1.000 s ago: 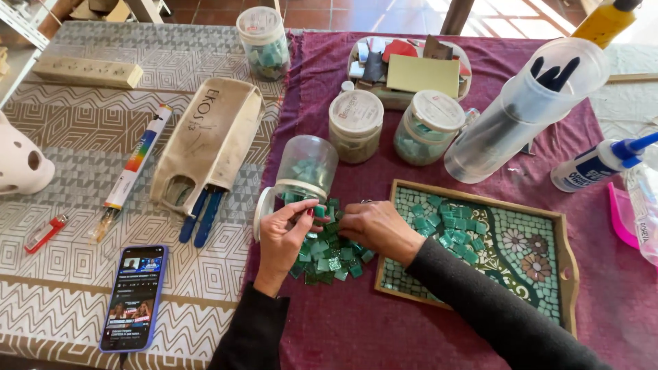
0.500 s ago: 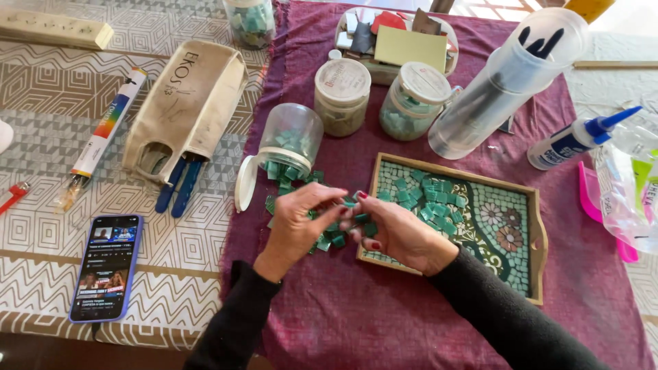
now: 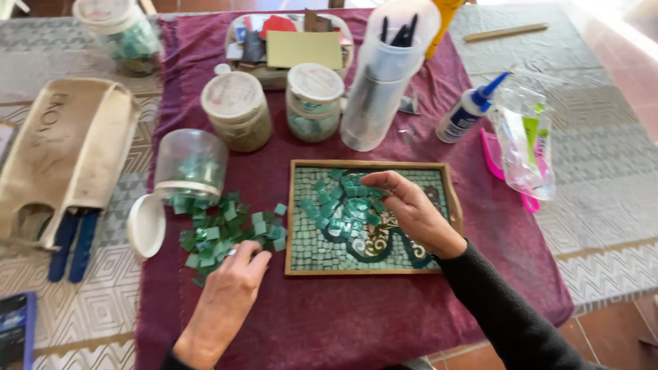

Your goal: The person pours green glass mosaic tiles from a plastic container onto the table and places them one by one onto a decorative tray, pressing them into the design. They then carry a cup to the kitchen sink, rinse it, return, and handle a canvas bag with pliers.

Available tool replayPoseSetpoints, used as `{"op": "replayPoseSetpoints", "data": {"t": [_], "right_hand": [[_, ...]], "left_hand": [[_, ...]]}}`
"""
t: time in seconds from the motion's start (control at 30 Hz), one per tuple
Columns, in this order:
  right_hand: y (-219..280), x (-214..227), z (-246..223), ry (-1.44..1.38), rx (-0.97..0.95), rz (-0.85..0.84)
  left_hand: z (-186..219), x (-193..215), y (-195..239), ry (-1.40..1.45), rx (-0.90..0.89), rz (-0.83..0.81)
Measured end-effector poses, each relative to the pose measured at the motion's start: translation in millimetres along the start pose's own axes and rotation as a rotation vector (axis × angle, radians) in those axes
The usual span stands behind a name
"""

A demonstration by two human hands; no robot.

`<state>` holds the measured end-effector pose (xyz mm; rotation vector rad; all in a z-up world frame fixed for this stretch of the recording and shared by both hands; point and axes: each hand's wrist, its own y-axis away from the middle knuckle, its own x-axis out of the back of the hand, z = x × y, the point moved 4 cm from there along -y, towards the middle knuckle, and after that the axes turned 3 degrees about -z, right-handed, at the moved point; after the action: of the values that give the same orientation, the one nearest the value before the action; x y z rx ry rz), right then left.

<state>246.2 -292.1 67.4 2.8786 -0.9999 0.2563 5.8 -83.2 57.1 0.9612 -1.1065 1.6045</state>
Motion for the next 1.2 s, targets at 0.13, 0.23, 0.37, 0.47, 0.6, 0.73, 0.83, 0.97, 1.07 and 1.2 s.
{"op": "replayPoseSetpoints", "data": {"t": [0.13,0.23,0.37,0.47,0.6,0.73,0.83,0.97,1.07,1.2], "right_hand": [[21,16,5,-0.047,0.119,0.099],[25,22,-1,0.257,0.215,0.135],[21,-18,25,0.975,0.388,-0.132],[20,-22,33,1.183,0.323,-0.097],[33,-16,38,1.307,0.261,0.047],[42,-28,39,1.331,0.301,-0.043],[40,-42,19,1.498,0.223,-0.002],[23,-78,-42,1.537,0.344,0.037],[4,-116,-49,1.408,0.402,-0.136],[-15,-171,-83,1.227,0.575,-0.196]], "left_hand": [[12,15,-5,-0.084,-0.036,0.004],[32,32,-35,-0.022,-0.024,0.125],[71,13,-79,0.119,-0.191,0.239],[76,-30,-100,0.062,-0.215,0.137],[77,-30,-82,0.005,-0.32,0.044],[47,23,-45,0.108,-0.215,0.133],[-2,31,-13,0.046,-0.028,0.254],[-55,37,6,-0.122,0.29,0.35],[-75,24,-5,-0.197,0.316,0.349],[-91,6,-35,-0.558,0.307,0.192]]}}
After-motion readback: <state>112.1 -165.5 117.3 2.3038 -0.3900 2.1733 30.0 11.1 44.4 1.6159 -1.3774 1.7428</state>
